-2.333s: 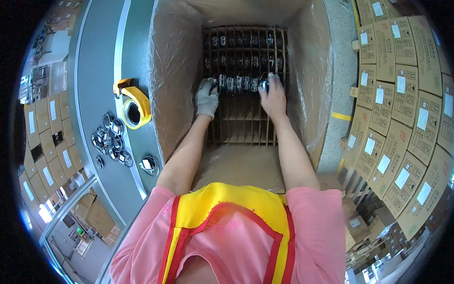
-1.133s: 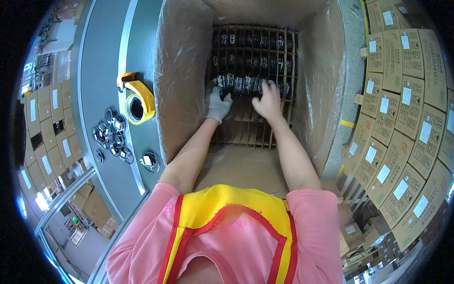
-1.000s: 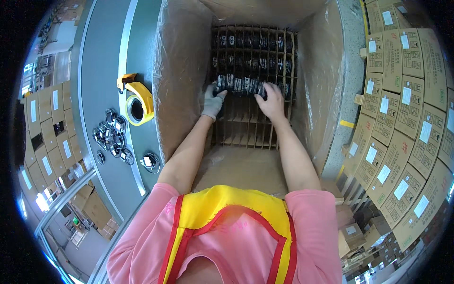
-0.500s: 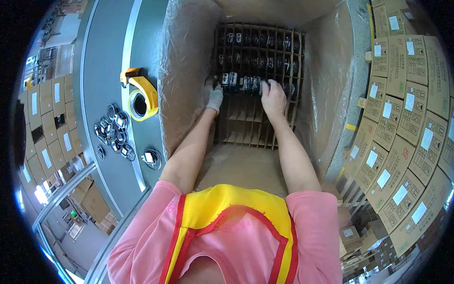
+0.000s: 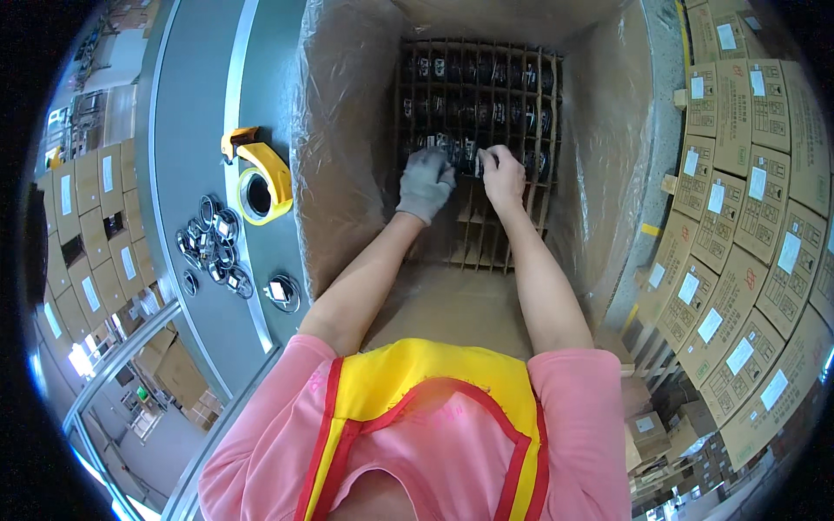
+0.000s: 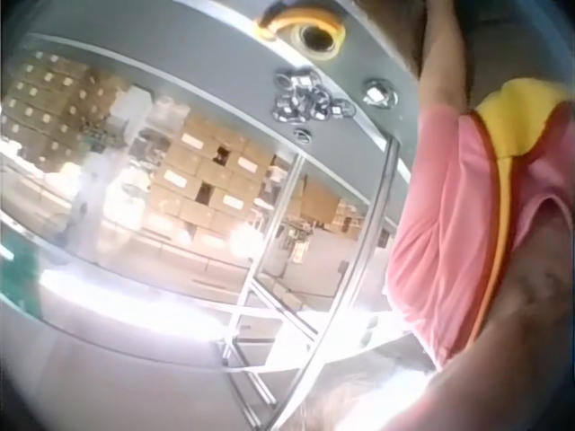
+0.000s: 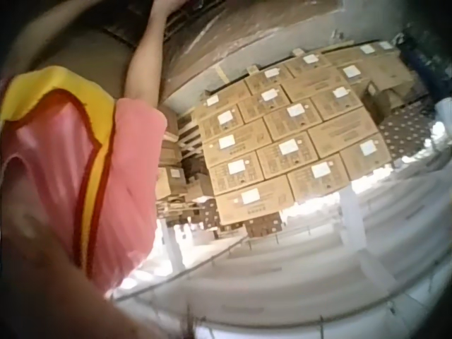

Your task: The person packs small electronic components from a conveyor belt into a cardboard box with protective cardboard dividers and a plastic liner, placing each component into its own section by hand while wearing gloves.

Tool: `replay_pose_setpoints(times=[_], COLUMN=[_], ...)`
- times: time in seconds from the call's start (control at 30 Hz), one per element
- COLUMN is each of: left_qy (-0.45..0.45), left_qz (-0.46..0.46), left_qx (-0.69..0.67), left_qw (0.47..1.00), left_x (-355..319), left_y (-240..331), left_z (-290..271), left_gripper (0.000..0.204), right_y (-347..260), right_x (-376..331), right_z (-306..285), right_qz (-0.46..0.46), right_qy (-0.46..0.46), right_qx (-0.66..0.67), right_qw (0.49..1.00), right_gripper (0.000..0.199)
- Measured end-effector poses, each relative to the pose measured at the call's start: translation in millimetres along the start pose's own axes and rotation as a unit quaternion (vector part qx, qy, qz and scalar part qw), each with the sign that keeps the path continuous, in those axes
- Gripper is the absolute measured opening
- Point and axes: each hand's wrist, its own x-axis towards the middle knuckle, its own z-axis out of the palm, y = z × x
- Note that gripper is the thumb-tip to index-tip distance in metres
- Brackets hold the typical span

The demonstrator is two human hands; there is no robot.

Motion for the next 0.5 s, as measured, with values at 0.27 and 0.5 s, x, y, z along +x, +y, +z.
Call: replay_pose_setpoints(times=[0.27,0.5], left_qy=[0.013,0.005], left_qz=[-0.060,-0.090], left_qx=[-0.023,-0.019], left_qw=[0.998,0.996], left_x=[5,4], left_y=[-12,5], left_z=[9,2], left_gripper=[0.045,0.029], right_y=[-14,17], right_x=[2,-16], right_z=[6,9], right_qz=[-0.159,-0.089], right_qy=[-0.099,-0.040], right_qx=[-0.111,-0.168], right_qw=[0.976,0.981], right_gripper=[0.026,0.038])
